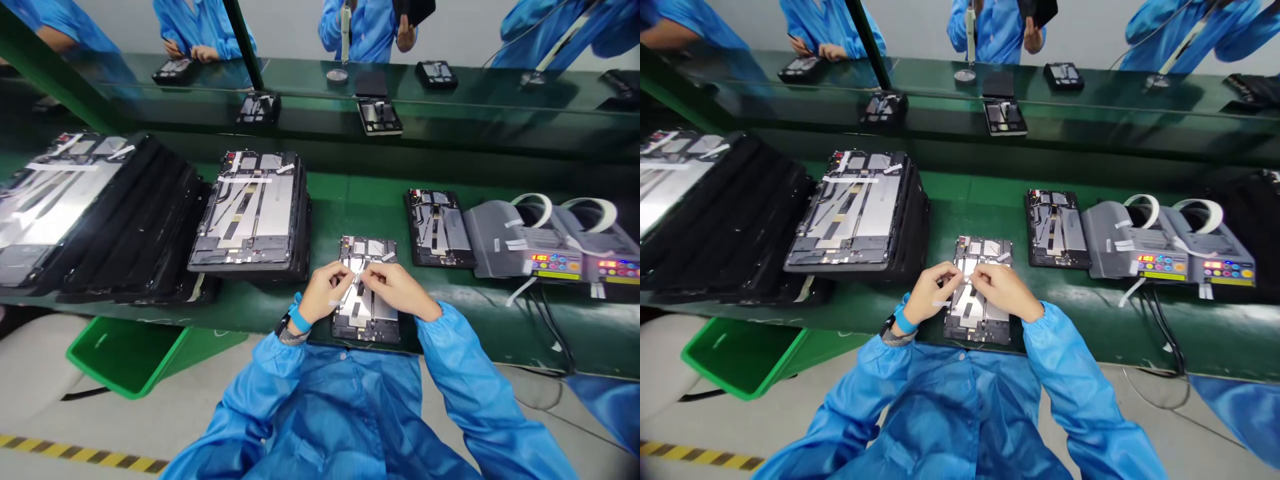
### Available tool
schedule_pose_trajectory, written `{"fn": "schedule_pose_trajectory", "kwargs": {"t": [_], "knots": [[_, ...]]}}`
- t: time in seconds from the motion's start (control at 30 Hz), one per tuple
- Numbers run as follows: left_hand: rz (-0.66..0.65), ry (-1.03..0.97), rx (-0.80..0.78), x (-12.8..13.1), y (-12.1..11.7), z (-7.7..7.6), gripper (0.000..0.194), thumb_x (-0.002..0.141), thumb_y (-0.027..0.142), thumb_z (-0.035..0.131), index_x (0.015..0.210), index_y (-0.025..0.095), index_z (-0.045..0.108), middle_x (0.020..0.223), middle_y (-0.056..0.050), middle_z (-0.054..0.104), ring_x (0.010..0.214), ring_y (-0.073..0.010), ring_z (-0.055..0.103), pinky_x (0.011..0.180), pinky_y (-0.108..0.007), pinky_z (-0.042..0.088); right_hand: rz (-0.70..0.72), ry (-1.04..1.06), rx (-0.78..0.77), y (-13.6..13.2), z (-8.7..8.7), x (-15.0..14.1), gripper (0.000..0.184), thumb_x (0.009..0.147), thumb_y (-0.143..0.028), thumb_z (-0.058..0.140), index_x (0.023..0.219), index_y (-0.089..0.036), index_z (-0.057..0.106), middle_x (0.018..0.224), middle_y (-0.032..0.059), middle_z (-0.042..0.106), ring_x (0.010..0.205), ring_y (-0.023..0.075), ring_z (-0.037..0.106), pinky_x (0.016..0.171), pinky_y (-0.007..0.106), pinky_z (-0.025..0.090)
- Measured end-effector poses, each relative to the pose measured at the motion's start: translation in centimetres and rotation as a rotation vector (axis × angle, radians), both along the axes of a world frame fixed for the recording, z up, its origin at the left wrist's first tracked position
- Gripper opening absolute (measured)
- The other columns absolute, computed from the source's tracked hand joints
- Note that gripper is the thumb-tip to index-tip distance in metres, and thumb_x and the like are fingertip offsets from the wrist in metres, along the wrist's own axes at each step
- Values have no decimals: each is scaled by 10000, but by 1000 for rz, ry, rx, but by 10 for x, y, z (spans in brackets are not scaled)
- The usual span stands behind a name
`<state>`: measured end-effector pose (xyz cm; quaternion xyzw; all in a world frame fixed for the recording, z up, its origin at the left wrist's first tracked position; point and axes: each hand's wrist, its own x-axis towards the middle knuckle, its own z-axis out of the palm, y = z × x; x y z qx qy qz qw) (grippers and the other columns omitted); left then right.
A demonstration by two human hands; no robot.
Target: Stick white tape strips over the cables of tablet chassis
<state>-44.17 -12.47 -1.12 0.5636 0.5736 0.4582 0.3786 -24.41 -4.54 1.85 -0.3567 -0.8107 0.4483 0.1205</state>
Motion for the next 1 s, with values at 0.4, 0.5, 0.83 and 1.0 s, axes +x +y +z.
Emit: {"fn": "schedule_pose_trajectory", "kwargs": {"t": [0.4,0.5,0.83,1.0], "knots": [[110,-178,-36,14,13,-1,399,978,460,657,1248,166,649,940,-34,674,695,-110,572,626,-233,445,-379,547,-357,-64,-10,-24,464,858,-414,809,1172,-253,508,913,21,766,770,168,690,715,299,557],[112,-110,-19,12,14,-2,355,990,430,643,1235,173,658,923,-28,680,673,-107,563,609,-230,441,-453,595,-294,-73,-10,-29,389,903,-358,754,1177,-249,499,804,-23,713,739,165,673,749,313,551],[108,16,47,13,17,0,279,1001,347,639,1233,194,650,972,-23,705,673,-104,575,657,-243,461,-526,607,-318,-76,-12,-27,553,889,-363,801,1298,-254,445,922,5,745,830,180,695,771,319,531],[88,128,79,13,17,-2,290,1013,314,629,1277,194,625,1007,-24,693,651,-102,550,711,-260,490,-513,625,-318,-77,-9,-33,477,895,-348,790,1236,-251,470,755,-57,670,716,159,637,741,304,515]]}}
